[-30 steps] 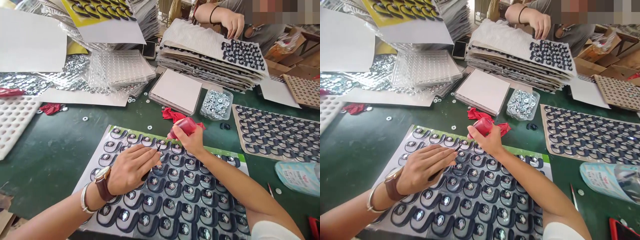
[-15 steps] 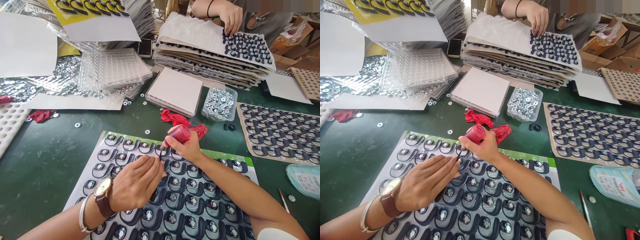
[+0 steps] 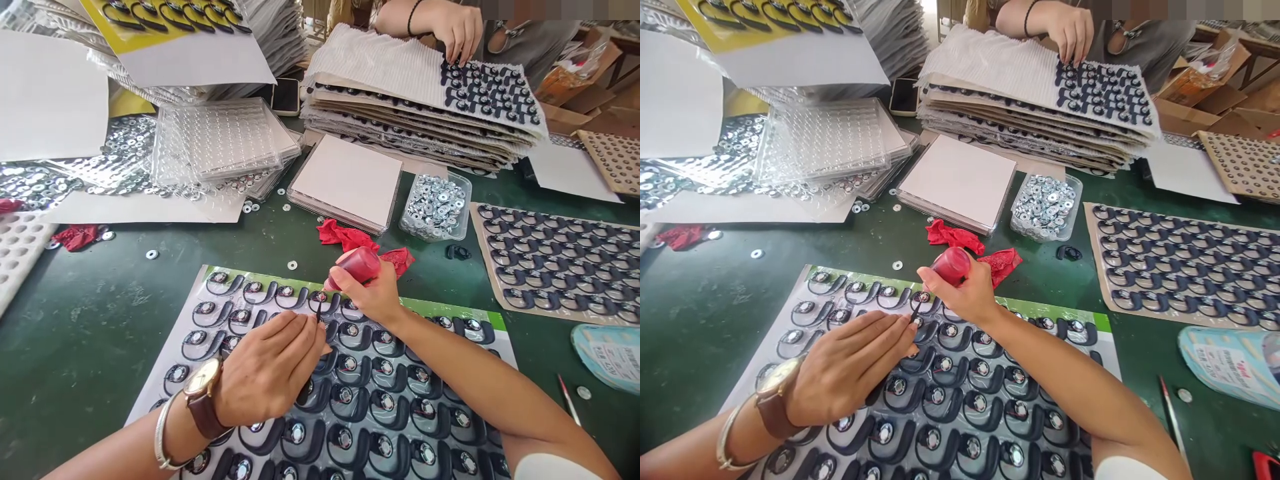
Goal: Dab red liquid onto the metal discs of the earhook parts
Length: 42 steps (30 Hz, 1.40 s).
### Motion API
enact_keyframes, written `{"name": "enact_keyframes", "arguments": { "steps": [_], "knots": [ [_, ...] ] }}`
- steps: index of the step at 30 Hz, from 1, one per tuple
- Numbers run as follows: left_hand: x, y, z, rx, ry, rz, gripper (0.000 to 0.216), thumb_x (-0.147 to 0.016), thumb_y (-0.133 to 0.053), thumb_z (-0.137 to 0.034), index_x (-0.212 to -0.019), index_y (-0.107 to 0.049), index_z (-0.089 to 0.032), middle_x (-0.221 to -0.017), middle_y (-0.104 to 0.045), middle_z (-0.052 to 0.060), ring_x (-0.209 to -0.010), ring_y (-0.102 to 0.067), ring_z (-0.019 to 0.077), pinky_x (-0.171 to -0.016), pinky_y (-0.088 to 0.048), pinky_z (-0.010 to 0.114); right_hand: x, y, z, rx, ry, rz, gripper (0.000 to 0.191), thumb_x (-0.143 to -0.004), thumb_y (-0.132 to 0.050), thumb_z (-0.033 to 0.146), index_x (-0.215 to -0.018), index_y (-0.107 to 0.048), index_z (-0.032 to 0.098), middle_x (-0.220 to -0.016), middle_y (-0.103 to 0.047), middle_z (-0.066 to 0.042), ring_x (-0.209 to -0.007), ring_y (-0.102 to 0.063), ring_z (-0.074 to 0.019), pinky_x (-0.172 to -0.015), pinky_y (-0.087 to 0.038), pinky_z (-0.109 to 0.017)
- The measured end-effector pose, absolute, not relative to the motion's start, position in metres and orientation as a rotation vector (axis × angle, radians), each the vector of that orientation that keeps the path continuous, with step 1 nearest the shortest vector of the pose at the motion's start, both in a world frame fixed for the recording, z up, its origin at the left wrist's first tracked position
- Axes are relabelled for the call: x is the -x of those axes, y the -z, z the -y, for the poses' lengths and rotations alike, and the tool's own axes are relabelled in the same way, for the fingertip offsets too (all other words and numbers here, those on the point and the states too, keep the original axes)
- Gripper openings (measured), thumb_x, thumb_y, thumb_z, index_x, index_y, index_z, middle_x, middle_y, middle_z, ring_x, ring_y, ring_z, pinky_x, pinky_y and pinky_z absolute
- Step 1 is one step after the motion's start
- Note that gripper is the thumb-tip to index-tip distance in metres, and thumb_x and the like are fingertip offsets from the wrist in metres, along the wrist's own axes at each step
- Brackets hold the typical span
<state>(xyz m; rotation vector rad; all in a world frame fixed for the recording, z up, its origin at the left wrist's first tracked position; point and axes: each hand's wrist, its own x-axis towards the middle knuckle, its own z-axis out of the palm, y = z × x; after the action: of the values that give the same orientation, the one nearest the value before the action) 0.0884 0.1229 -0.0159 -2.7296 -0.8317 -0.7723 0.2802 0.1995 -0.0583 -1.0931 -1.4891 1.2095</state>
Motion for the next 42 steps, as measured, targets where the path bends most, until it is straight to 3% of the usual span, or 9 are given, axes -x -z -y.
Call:
{"name": "enact_keyframes", "arguments": {
  "steps": [20, 33, 42],
  "knots": [
    [-0.08, 0.01, -0.135, 2.939, 0.895, 1.071, 0.018, -0.089, -0.058, -0.012, -0.105, -0.066, -0.011, -0.095, -0.073, 0.008, -0.084, -0.069, 0.0191, -0.08, -0.055, 0.035, -0.285, 0.048, -0.201, 1.159, -1.119, 1.606, 0.033, -0.09, -0.061, 0.041, -0.064, -0.062, 0.02, -0.058, -0.065, -0.001, -0.055, -0.063, -0.0158, -0.06, -0.054, -0.03],
    [-0.073, 0.006, -0.152, 2.99, 1.17, 1.366, 0.014, -0.086, -0.059, -0.007, -0.094, -0.066, -0.018, -0.088, -0.075, 0.001, -0.077, -0.069, 0.0131, -0.074, -0.053, 0.026, -0.284, 0.05, -0.199, 1.14, -1.167, 1.541, 0.033, -0.088, -0.063, 0.043, -0.065, -0.061, 0.019, -0.057, -0.065, 0.0, -0.053, -0.063, -0.0142, -0.06, -0.055, -0.029],
    [-0.066, 0.009, -0.165, 2.946, 1.206, 1.697, 0.01, -0.09, -0.06, -0.02, -0.091, -0.07, -0.02, -0.085, -0.075, -0.001, -0.071, -0.068, 0.0125, -0.067, -0.053, 0.023, -0.282, 0.054, -0.195, 1.096, -1.243, 1.571, 0.024, -0.085, -0.068, 0.042, -0.075, -0.064, 0.02, -0.067, -0.071, -0.002, -0.063, -0.067, -0.0166, -0.068, -0.056, -0.031]
  ]
}}
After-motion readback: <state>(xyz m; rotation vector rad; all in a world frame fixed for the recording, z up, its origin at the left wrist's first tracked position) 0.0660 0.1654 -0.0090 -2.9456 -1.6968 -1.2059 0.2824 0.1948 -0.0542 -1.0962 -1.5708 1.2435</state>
